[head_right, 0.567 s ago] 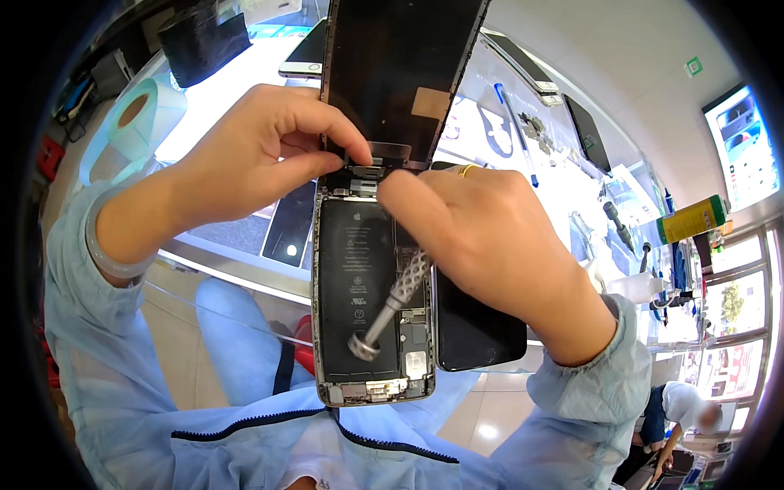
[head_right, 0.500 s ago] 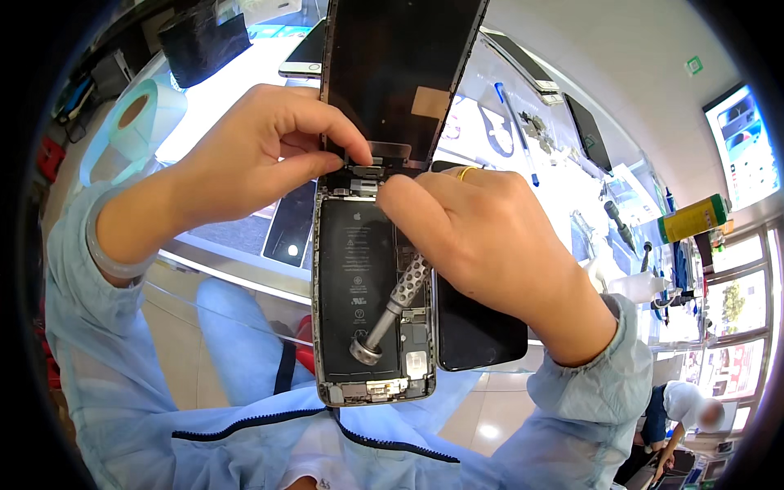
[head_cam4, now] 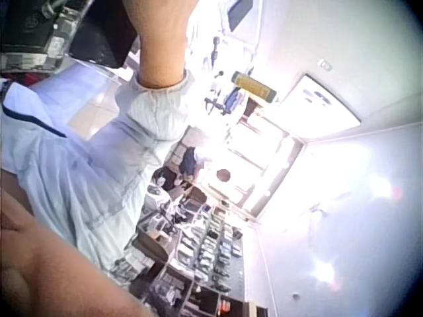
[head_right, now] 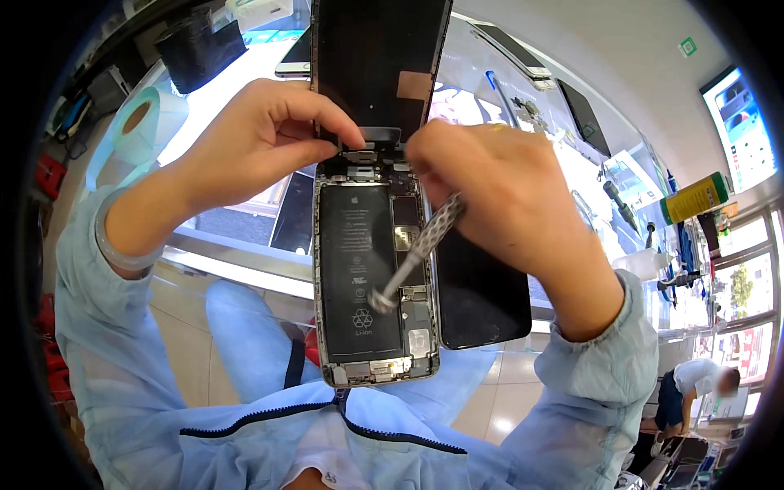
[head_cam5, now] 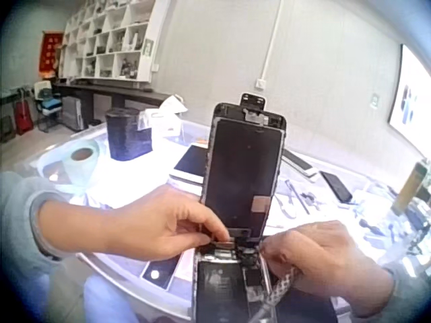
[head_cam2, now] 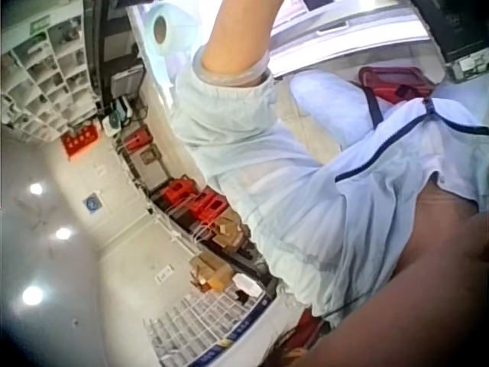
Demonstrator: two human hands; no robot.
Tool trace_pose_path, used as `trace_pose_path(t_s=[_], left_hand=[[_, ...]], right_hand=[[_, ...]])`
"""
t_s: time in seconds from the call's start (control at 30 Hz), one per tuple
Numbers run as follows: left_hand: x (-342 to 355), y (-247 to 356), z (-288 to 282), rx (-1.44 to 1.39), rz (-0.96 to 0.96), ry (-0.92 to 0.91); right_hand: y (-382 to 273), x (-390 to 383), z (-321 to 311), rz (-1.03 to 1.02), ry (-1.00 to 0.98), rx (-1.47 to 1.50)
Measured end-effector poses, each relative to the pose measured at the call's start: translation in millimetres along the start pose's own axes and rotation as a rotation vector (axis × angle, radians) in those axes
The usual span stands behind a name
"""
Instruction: The person removes the back cover of a smartphone, then uses a screwdriver to unscrew and detach internal components including the motherboard and battery. The device remains open with parts separated by the end of the clip.
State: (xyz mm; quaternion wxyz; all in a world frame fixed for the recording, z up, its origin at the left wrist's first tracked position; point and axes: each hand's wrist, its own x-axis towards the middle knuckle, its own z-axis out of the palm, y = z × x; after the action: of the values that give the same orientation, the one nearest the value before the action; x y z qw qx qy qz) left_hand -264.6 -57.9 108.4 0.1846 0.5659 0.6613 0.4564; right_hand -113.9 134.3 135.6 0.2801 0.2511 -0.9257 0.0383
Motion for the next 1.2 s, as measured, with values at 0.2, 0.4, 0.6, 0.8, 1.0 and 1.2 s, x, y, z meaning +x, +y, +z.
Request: trace_pose_path(t_s=[0.2,0.4,0.6,0.8,1.0,1.2], left_hand=[[-3,1,-1,-0.027,0.062,0.061],[-2,4,0,-0.014,0.058,0.082],[-4,6,0,0.011,0.025,0.068],[-3,4,4,-0.038,0.081,0.109],[-4,5,1,-0.008,0.054,0.053],[-4,5,3,-0.008,0.092,0.102]], right_hand=[[-1,-1,-10,0.094,0.152,-0.047],[13,-12,-4,0.297,0.238,0.185],[16,-10,-2,0.262,0.233,0.19],[17,-11,-2,0.24,0.218,0.19],[16,-11,0,0.235,0.19,0.198],[16,-10,0,0.241,0.179,0.179]])
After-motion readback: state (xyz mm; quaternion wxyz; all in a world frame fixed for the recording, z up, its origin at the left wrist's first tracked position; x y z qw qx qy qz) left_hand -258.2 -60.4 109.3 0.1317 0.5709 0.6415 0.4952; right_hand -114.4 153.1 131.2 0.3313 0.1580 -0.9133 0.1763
